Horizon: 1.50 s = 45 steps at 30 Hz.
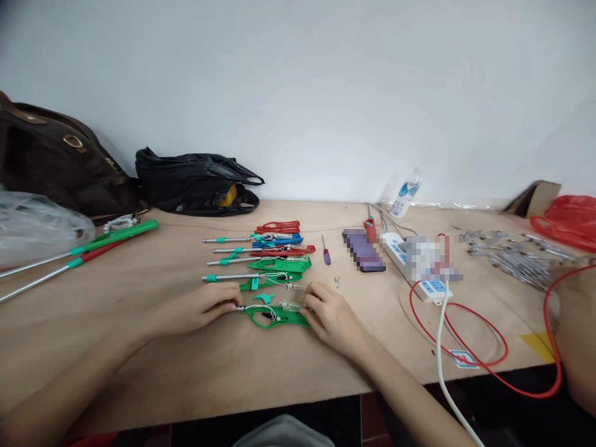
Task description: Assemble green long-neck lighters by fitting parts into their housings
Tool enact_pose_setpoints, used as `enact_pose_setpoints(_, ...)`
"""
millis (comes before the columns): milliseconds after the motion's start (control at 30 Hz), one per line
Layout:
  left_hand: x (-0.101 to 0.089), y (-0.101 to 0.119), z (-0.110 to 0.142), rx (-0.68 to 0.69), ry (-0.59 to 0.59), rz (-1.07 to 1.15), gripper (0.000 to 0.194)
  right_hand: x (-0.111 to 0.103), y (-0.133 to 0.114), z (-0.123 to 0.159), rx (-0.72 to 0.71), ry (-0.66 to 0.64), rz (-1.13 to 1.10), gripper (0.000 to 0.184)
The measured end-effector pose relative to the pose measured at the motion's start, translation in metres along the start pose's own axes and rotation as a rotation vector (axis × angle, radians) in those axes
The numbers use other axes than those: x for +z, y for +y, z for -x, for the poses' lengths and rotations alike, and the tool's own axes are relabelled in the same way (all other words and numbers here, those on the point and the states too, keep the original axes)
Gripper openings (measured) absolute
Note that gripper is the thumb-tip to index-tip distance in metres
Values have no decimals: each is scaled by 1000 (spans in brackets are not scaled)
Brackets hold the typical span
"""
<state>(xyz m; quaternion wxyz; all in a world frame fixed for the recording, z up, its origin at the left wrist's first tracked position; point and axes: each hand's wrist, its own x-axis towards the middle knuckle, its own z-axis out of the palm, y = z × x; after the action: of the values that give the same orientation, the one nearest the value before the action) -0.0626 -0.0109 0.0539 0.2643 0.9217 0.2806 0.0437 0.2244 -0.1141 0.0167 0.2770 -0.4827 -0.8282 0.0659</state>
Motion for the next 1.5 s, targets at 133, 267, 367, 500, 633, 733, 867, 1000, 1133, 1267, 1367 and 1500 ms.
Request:
enact_pose_setpoints(133, 0, 3, 0, 13, -1, -21, 24, -2, 0, 0, -49, -31, 92, 14)
enact_pose_setpoints(267, 1, 3, 0, 28, 8, -17, 27, 0, 1, 1, -87, -49, 148, 16)
enact_pose_setpoints(367, 2, 3, 0, 30, 14, -26, 28, 1, 3, 1, -94, -74, 178, 18)
enact_pose_setpoints(500, 3, 1, -1, -1, 31, -55, 27, 2, 5, 1, -96, -99, 197, 17)
enact_pose_setpoints(633, 5, -3, -2, 20, 48, -55, 28, 3, 4, 0, -98, -79, 216, 17)
enact_pose_setpoints(733, 5, -4, -2, 46, 54, -53, 27, 3, 4, 1, -96, -72, 228, 16)
enact_pose_setpoints(867, 4, 0, -1, 67, 43, -67, 26, 3, 3, 1, -92, -79, 240, 17)
enact_pose_setpoints(1000, 3, 3, -2, 79, 33, -58, 26, 2, 2, 0, -93, -88, 258, 19)
enact_pose_setpoints(1133, 3, 3, -1, 76, 28, -57, 26, 3, 3, 0, -113, -60, 258, 17)
enact_pose_setpoints(1267, 1, 3, 2, 66, 41, -67, 27, 4, 3, -1, -124, -14, 238, 14)
enact_pose_setpoints(1367, -1, 5, 3, 71, 57, -78, 28, 3, 2, -2, -118, 17, 213, 13)
enact_pose_setpoints(1500, -2, 6, 2, 82, 61, -77, 28, 2, 1, -2, -100, 42, 184, 15)
